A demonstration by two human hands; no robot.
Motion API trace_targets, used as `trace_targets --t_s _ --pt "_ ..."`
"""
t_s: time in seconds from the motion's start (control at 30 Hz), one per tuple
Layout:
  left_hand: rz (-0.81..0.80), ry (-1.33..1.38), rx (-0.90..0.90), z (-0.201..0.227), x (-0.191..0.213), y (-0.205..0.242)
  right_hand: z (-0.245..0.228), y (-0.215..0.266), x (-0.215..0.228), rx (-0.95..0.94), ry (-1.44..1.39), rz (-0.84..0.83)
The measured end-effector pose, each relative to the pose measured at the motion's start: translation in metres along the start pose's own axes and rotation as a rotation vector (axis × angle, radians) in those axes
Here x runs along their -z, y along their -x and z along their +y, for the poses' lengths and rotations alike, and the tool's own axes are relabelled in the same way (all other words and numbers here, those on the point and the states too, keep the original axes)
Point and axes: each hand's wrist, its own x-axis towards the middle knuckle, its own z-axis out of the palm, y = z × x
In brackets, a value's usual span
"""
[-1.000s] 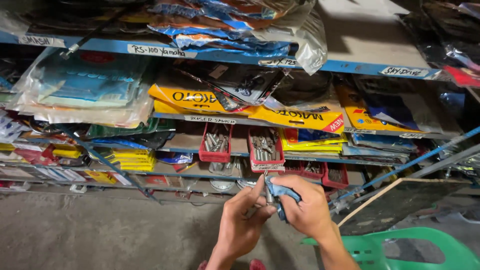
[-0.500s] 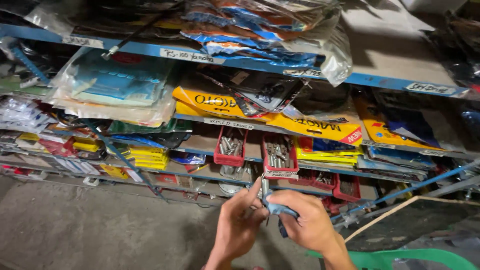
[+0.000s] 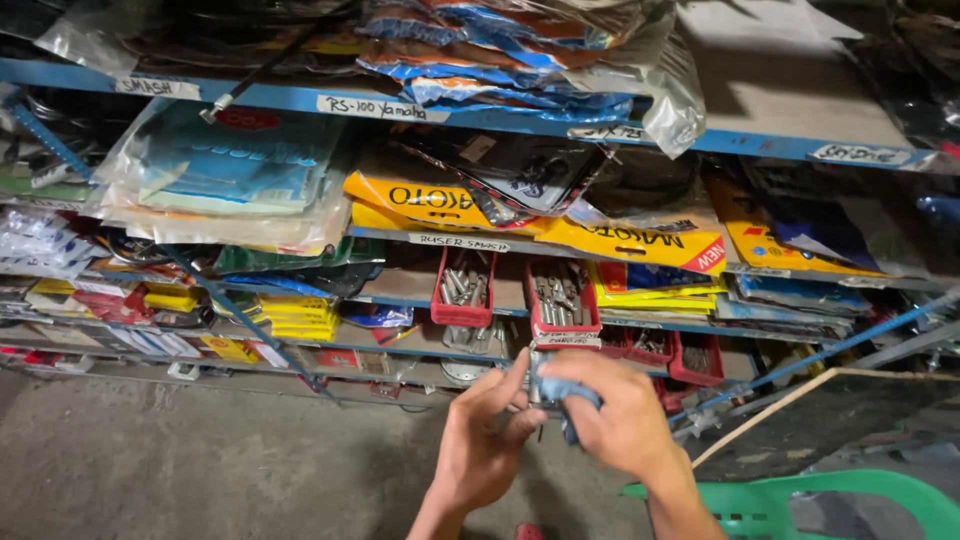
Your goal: The person cleans small metal parts, including a spring and a cylindrical component, using a blue cloth. They wipe the items thoroughly in front of a shelf stocked with various packaged goods and red bins, then place the cleaned parts into a red bin on the shelf.
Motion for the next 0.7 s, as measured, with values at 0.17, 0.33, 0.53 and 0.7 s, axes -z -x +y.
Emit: trace_targets --t_s 0.17,0.33,0.53,0.7 --pt "0.023 0.028 -0.018 0.001 -0.010 0.002 -0.010 0.009 0.006 0.005 -0.055 -0.001" --pt "0.034 -0.050 -0.032 0.007 -0.019 0.003 -0.005 0.011 0.010 0.021 -0.038 -0.014" --pt "0.057 0.006 -0.058 0.012 -0.023 0.003 -0.011 0.010 0.008 0.036 -0.048 0.061" --pt "0.101 -0.111 -0.060 0.022 -0.016 0.006 -0.010 0.004 0.000 -0.004 -0.067 0.048"
